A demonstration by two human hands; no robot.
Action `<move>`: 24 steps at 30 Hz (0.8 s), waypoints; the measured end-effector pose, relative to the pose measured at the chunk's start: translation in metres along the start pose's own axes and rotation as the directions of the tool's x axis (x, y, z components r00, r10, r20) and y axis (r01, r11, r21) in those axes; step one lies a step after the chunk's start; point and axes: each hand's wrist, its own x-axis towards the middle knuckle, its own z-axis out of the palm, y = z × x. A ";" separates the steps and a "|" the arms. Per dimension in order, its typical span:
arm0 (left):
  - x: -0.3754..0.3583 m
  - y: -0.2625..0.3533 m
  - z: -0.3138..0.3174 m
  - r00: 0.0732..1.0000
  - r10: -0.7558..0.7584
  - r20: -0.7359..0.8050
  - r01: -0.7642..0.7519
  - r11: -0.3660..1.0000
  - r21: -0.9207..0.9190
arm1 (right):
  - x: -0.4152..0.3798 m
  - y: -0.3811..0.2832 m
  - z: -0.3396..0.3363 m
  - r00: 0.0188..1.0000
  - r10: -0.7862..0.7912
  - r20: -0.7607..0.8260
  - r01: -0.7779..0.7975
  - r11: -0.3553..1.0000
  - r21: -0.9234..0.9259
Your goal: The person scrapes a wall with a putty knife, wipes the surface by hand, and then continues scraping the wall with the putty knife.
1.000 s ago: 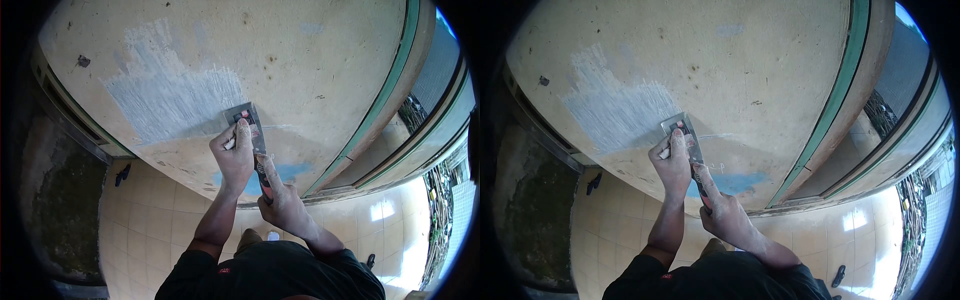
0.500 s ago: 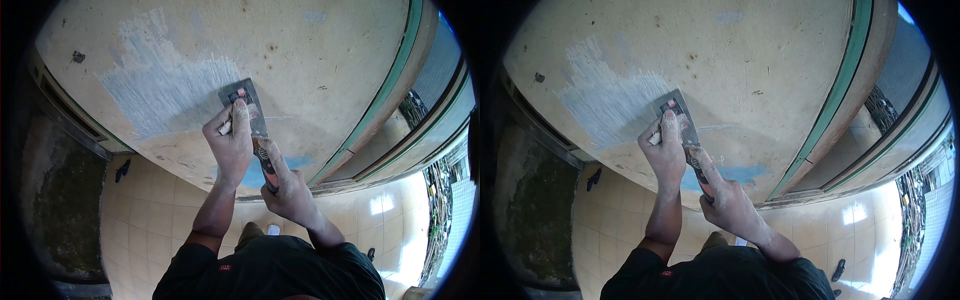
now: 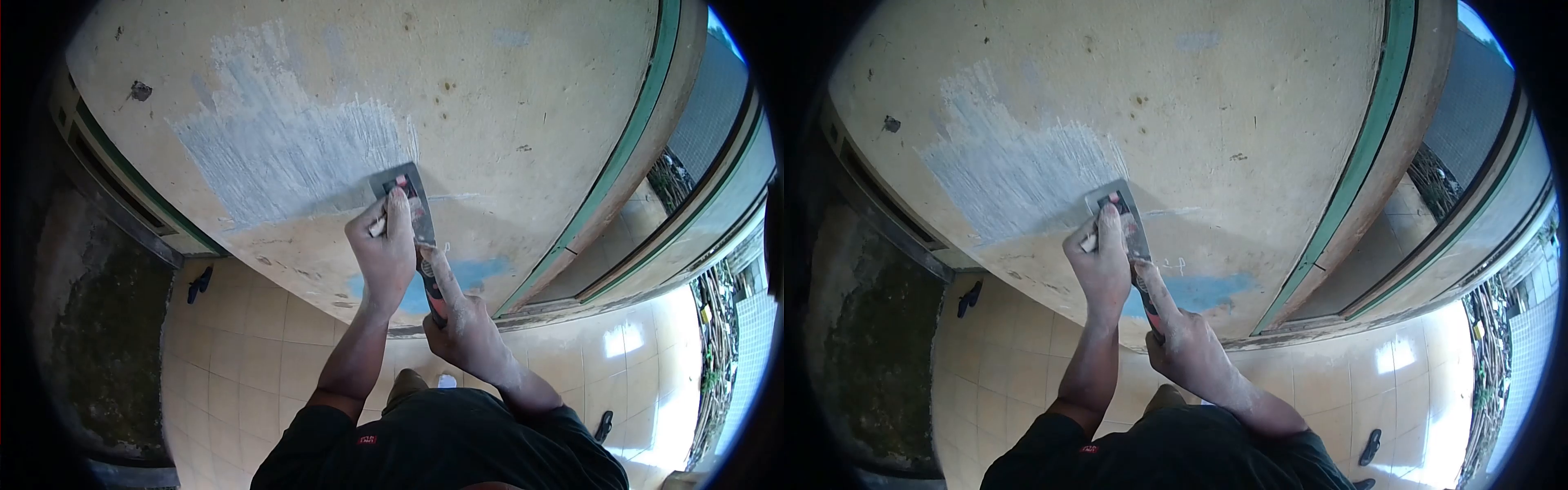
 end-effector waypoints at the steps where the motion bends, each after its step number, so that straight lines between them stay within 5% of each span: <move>1: 0.006 0.013 0.000 0.999 0.026 0.041 -0.026 1.000 -0.010 | 0.006 -0.009 -0.002 0.998 0.066 0.018 -0.066 0.998 0.020; 3: 0.024 0.020 -0.003 0.990 0.069 0.121 -0.072 0.997 0.023 | 0.017 -0.025 -0.009 0.990 0.134 0.043 -0.136 0.990 0.041; 5: 0.017 0.020 0.000 0.995 0.067 0.071 -0.064 0.997 -0.039 | 0.023 -0.037 -0.017 0.915 0.360 0.184 -0.373 0.927 0.041; 6: 0.015 0.021 0.002 0.997 0.071 0.031 -0.067 0.992 -0.105 | 0.017 -0.031 -0.012 0.915 0.360 0.184 -0.372 0.927 0.038; 8: 0.006 0.003 -0.010 0.997 0.039 0.073 -0.032 0.995 -0.091 | -0.002 -0.010 0.005 0.996 0.080 0.034 -0.081 0.996 0.032; 13: 0.021 0.020 -0.009 0.995 0.005 0.101 -0.003 1.000 -0.020 | 0.014 -0.030 -0.001 0.988 0.142 0.054 -0.145 0.988 0.059; 15: 0.022 0.012 -0.013 0.983 0.058 0.173 -0.054 0.998 -0.028 | 0.019 -0.034 -0.005 0.926 0.349 0.146 -0.358 0.933 0.041; 20: 0.002 0.003 -0.010 0.994 -0.032 0.103 0.031 0.999 0.008 | -0.006 -0.011 0.012 0.977 0.205 0.051 -0.207 0.977 0.041; 22: 0.017 0.023 -0.007 0.986 0.040 0.163 -0.033 0.998 -0.045 | 0.012 -0.028 0.001 0.997 0.072 -0.009 -0.072 0.997 0.025; 24: 0.019 0.023 -0.011 0.969 0.049 0.240 -0.047 0.999 -0.014 | 0.012 -0.032 -0.003 0.972 0.223 0.070 -0.227 0.971 0.068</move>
